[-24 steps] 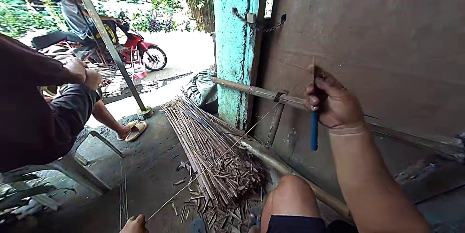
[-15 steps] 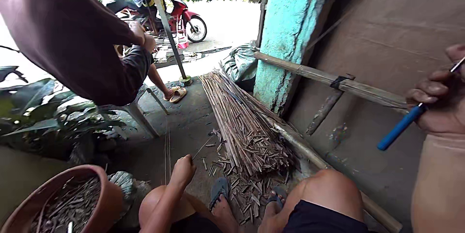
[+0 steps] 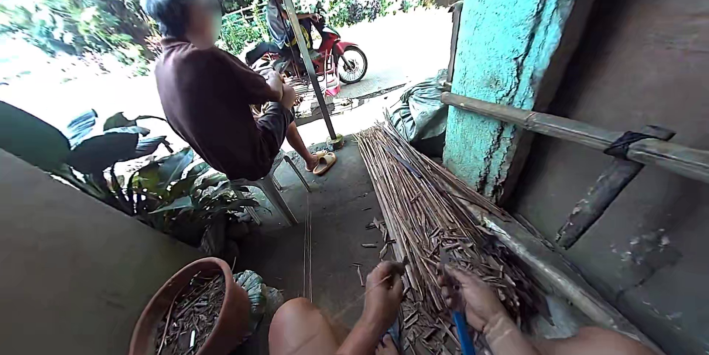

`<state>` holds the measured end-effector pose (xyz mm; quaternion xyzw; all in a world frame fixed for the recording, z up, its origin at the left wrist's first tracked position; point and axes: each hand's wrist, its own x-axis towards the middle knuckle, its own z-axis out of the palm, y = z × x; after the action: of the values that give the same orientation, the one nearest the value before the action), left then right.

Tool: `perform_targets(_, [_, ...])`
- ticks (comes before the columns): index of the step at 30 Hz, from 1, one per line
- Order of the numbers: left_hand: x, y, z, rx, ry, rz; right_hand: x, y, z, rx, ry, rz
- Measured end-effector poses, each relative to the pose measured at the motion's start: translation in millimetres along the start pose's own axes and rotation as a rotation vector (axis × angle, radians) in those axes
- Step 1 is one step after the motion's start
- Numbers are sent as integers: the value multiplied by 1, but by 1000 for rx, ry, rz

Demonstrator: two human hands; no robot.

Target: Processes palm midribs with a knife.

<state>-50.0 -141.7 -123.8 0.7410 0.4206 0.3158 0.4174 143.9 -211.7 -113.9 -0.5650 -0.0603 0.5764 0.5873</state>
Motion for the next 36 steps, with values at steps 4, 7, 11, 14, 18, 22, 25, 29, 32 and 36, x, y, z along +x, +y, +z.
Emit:
perform_targets(4, [-8,21,26,-354,143,38,10,28,4,-71,-92,45])
perform_targets(7, [-24,37,40,-529,219,-85,15,35,0,13,-104,72])
perform_targets(11, [-43,31,53,-602,213,-131,20,35,-2,65,-113,66])
perform_targets(14, [-48,34,59,-587,139,-115,22,39,-4,59,-123,56])
perform_targets(18, [-41,42,68,-581,156,-337,32,36,-9,167,-83,51])
perform_targets(22, [-38,64,80,-364,-98,-540,54,24,-30,240,70,-21])
perform_targets(25, [-28,83,81,40,-341,-66,63,22,-39,214,98,-38])
perform_targets(29, [20,117,80,422,-361,318,45,11,-37,93,147,-182])
perform_targets(32, [66,129,81,758,-617,25,46,11,-39,47,159,-157])
perform_targets(36, [93,89,73,754,-1040,-284,60,18,-51,83,94,-125])
